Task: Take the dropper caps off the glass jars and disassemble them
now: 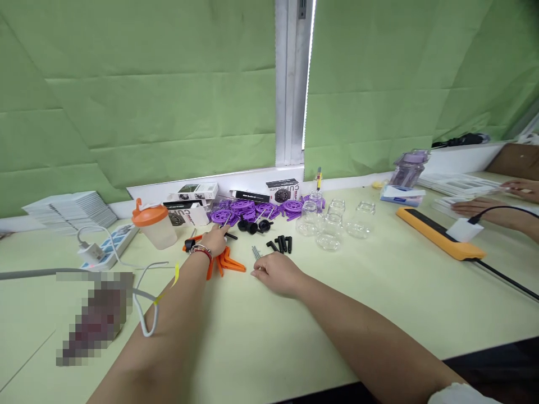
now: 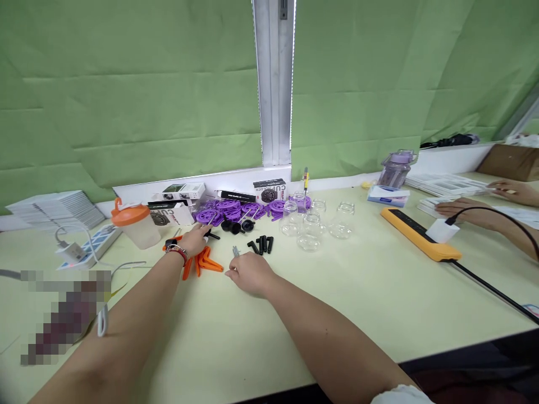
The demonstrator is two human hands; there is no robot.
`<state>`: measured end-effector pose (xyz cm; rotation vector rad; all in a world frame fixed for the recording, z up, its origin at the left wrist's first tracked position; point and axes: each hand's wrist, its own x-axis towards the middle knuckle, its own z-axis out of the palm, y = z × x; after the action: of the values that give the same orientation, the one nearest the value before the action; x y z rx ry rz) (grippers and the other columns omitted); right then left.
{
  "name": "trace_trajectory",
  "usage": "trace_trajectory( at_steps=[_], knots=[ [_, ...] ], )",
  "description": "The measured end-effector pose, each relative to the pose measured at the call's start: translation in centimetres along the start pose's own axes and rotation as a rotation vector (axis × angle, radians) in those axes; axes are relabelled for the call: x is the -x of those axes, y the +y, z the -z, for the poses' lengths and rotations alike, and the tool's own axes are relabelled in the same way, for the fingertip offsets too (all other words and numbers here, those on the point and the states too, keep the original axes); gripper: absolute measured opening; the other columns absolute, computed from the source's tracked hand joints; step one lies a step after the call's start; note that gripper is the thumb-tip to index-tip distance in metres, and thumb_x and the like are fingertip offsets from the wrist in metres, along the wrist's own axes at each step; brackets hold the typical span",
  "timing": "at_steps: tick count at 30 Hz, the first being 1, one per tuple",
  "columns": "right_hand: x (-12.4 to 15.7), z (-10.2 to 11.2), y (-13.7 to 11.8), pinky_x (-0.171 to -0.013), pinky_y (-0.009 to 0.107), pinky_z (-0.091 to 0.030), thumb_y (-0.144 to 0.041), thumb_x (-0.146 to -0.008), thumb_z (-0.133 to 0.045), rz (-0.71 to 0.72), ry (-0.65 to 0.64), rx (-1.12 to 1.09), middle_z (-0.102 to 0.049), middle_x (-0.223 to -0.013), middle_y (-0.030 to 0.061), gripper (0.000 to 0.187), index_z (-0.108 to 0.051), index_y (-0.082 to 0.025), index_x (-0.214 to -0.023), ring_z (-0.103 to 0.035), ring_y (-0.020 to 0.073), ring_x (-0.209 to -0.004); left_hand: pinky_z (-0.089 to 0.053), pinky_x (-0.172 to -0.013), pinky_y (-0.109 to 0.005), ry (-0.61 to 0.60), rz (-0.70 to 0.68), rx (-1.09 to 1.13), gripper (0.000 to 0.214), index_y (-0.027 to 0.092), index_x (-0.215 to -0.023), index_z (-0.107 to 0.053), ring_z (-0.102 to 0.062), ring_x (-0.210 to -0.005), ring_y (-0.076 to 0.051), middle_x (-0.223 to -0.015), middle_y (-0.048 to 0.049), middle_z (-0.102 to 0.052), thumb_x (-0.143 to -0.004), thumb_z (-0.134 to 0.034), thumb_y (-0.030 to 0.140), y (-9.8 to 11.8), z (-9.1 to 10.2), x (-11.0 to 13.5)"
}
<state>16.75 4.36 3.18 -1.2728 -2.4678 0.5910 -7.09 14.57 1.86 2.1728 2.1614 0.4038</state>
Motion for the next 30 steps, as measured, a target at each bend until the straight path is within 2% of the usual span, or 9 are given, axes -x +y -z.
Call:
trace_trajectory(
  at_steps=[5,13,16,18,20,22,26,30],
  knots=[
    [-0.1,-0.4,-0.1,-0.058,0.026,-0.032,-0.034,-0.09,-0.05,0.03,-0.02,0.01,-0.07,-0.081,0.007,0.026,-0.072,-0.02,-0.085,-0.058,0.0173,-0.072,-0.043,-0.096,-0.035,-0.02,0.002,0.082,0.058,0.022,-0.13,-0.056,-0.058,-0.113,-0.027,-0.121,-0.0112,-0.064,-0.073,-0.049,0.01,-0.4,0.1,-0.4],
    [-0.1,-1.3,-0.3,-0.06,0.028,-0.033,-0.033,-0.091,-0.047,0.06,-0.044,0.097,-0.068,-0.08,0.0065,0.027,-0.068,-0.019,-0.084,-0.058,0.0186,-0.076,-0.046,-0.092,-0.031,0.136,0.105,0.233,0.051,0.019,-0.123,-0.062,-0.062,-0.103,-0.024,-0.108,-0.0086,-0.07,-0.074,-0.052,0.014,-0.8,0.8,0.2],
    [-0.2,-2.6,-1.5,-0.065,0.029,-0.037,-0.033,-0.091,-0.046,0.102,-0.005,0.155,-0.066,-0.097,0.0084,0.029,-0.062,-0.02,-0.11,-0.06,0.0205,-0.081,-0.046,-0.092,-0.033,0.215,0.18,0.297,0.046,0.015,-0.117,-0.066,-0.063,-0.1,-0.025,-0.104,-0.0109,-0.072,-0.073,-0.052,0.014,-1.0,0.6,0.1],
    [-0.5,-3.7,-2.8,-0.066,0.031,-0.04,-0.033,-0.091,-0.043,0.179,0.025,0.19,-0.061,-0.113,0.0101,0.04,-0.047,-0.022,-0.13,-0.06,0.0208,-0.081,-0.045,-0.093,-0.036,0.264,0.233,0.337,0.042,0.012,-0.11,-0.069,-0.063,-0.101,-0.029,-0.102,-0.0145,-0.071,-0.072,-0.053,0.014,-1.1,0.5,0.0],
    [-1.1,-4.8,-4.3,-0.063,0.032,-0.042,-0.032,-0.092,-0.04,0.272,0.01,0.211,-0.057,-0.117,0.0102,0.045,-0.038,-0.026,-0.136,-0.06,0.0203,-0.077,-0.043,-0.094,-0.04,0.313,0.283,0.383,0.037,0.011,-0.102,-0.071,-0.061,-0.103,-0.033,-0.099,-0.0178,-0.071,-0.069,-0.056,0.013,-1.2,0.3,-0.1],
    [-2.0,-5.7,-5.8,-0.059,0.031,-0.043,-0.029,-0.091,-0.039,0.301,0.002,0.204,-0.057,-0.114,0.0098,0.041,-0.041,-0.026,-0.132,-0.059,0.0207,-0.076,-0.042,-0.095,-0.043,0.369,0.326,0.447,0.034,0.011,-0.098,-0.072,-0.059,-0.106,-0.035,-0.099,-0.0196,-0.071,-0.067,-0.058,0.012,-1.3,0.3,-0.2],
    [-3.9,-6.7,-7.7,-0.054,0.03,-0.044,-0.019,-0.079,-0.049,0.177,0.0,0.173,-0.056,-0.109,0.0104,0.036,-0.051,-0.021,-0.114,-0.06,0.0216,-0.076,-0.044,-0.092,-0.041,0.498,0.404,0.653,0.036,0.012,-0.101,-0.068,-0.058,-0.109,-0.034,-0.106,-0.0196,-0.067,-0.066,-0.059,0.01,-1.8,0.7,-0.4],
    [-5.2,-7.3,-8.3,-0.053,0.031,-0.046,-0.018,-0.077,-0.05,0.104,-0.015,0.181,-0.055,-0.114,0.0126,0.036,-0.053,-0.021,-0.113,-0.062,0.0235,-0.077,-0.052,-0.069,-0.033,0.586,0.492,0.96,0.04,0.014,-0.108,-0.061,-0.067,-0.083,-0.024,-0.1,-0.0139,-0.065,-0.068,-0.057,0.009,-2.0,1.2,-0.5]
  ],
)
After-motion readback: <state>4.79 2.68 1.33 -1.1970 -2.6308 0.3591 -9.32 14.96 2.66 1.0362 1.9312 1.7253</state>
